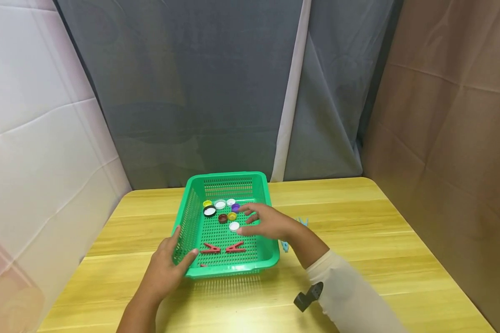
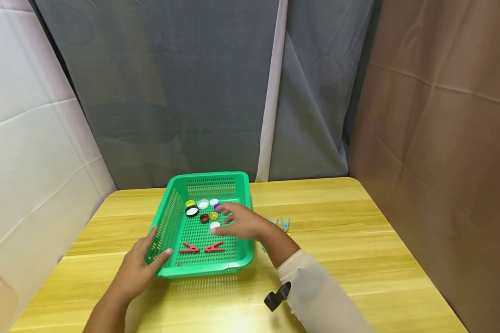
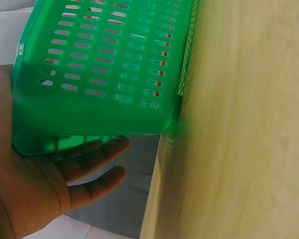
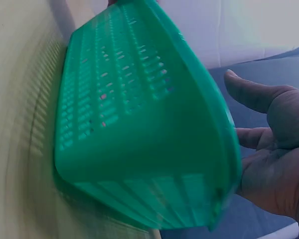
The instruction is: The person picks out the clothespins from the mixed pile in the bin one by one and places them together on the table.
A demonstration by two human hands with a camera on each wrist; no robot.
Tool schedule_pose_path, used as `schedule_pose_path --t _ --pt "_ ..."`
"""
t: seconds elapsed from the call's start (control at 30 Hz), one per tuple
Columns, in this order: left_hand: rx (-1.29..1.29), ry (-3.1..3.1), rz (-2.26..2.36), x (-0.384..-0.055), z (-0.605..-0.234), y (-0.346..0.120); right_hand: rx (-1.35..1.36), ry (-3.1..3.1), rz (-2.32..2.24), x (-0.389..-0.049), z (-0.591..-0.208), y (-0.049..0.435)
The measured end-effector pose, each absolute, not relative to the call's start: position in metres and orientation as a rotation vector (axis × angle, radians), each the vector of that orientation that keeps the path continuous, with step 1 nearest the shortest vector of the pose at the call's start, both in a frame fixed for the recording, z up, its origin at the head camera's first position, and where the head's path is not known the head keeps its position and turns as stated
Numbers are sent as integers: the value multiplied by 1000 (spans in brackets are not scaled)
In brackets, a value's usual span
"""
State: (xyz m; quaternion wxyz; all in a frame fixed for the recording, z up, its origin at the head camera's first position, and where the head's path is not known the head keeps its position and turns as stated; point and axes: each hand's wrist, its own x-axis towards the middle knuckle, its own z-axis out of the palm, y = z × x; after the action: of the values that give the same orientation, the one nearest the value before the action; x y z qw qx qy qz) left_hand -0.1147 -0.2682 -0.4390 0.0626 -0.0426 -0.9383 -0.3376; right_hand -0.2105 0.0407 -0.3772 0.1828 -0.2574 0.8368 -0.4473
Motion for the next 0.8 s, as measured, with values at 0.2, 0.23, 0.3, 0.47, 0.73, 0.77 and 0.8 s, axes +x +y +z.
schedule_pose_path --t 0.2,0.23,0.3,0.47,0.73,0.77,0.8 --pt "-137 -2824 -1026 -114 -440 -268 -720 2311 -1235 -212 -384 26" --pt "-139 -2821 -1027 -114 -440 -268 -719 2300 -1236 -212 -386 24" --pt "-141 -2818 -1032 -114 -440 -268 -721 2281 -1231 -213 -388 21" --pt "-132 -2824 -1042 -113 -440 -269 -699 2265 -1204 -214 -391 14" --pt "-134 -2826 -1046 -114 -439 -269 -667 2277 -1049 -218 -390 9" --pt "-136 -2826 -1046 -114 -439 -268 -669 2275 -1026 -219 -389 8" --pt "-136 -2828 -1045 -114 -438 -268 -671 2275 -1000 -219 -389 7"
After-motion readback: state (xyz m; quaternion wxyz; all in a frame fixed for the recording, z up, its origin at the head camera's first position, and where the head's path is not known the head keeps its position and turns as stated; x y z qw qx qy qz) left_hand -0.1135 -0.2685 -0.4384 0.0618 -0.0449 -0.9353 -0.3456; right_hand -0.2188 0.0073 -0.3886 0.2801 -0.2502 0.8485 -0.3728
